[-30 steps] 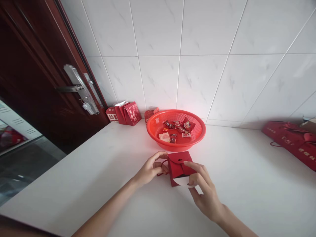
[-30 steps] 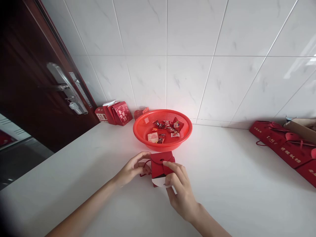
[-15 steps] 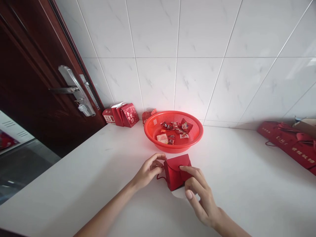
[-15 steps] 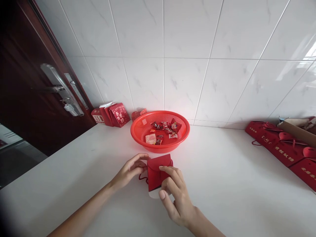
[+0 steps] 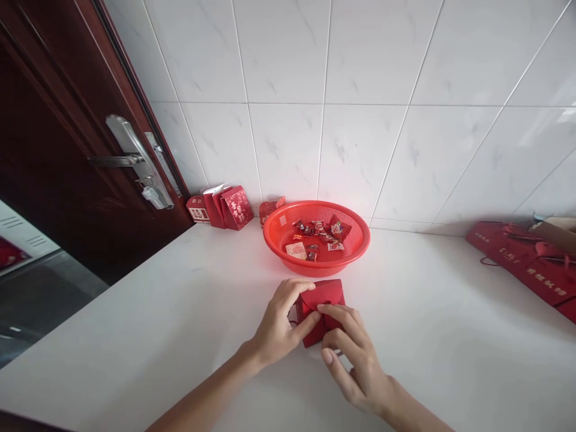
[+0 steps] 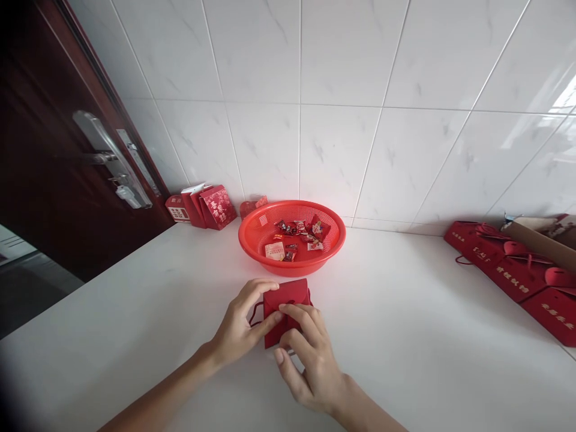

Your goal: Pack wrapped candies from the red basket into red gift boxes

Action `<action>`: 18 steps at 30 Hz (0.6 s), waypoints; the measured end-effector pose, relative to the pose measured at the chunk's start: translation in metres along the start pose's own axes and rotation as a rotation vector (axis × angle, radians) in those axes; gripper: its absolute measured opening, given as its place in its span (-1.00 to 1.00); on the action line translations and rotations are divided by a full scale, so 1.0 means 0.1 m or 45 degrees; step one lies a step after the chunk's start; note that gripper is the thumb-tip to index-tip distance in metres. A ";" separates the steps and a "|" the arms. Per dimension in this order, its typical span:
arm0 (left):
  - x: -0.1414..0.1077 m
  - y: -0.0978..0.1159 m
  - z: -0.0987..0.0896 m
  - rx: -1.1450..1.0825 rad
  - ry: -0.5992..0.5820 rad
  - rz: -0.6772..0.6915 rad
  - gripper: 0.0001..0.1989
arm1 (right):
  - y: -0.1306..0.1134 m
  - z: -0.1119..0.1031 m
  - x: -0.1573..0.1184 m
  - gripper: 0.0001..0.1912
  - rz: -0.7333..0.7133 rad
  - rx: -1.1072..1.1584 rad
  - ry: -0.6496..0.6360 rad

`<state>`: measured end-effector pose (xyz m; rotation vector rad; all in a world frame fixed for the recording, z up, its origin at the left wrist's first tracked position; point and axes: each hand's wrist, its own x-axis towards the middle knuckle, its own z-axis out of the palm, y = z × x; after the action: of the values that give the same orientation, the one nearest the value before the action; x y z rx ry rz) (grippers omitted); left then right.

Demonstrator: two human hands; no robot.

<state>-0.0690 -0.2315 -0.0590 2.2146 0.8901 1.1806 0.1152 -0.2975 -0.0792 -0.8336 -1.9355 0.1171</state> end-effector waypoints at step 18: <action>0.20 -0.01 -0.04 -0.437 0.250 -0.580 -0.59 | -0.09 -0.28 0.47 -0.73 -0.008 0.134 -0.463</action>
<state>-0.0641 -0.2165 -0.0469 1.5402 1.1025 1.2259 0.1207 -0.2835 -0.0261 -0.7752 -2.2482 0.3860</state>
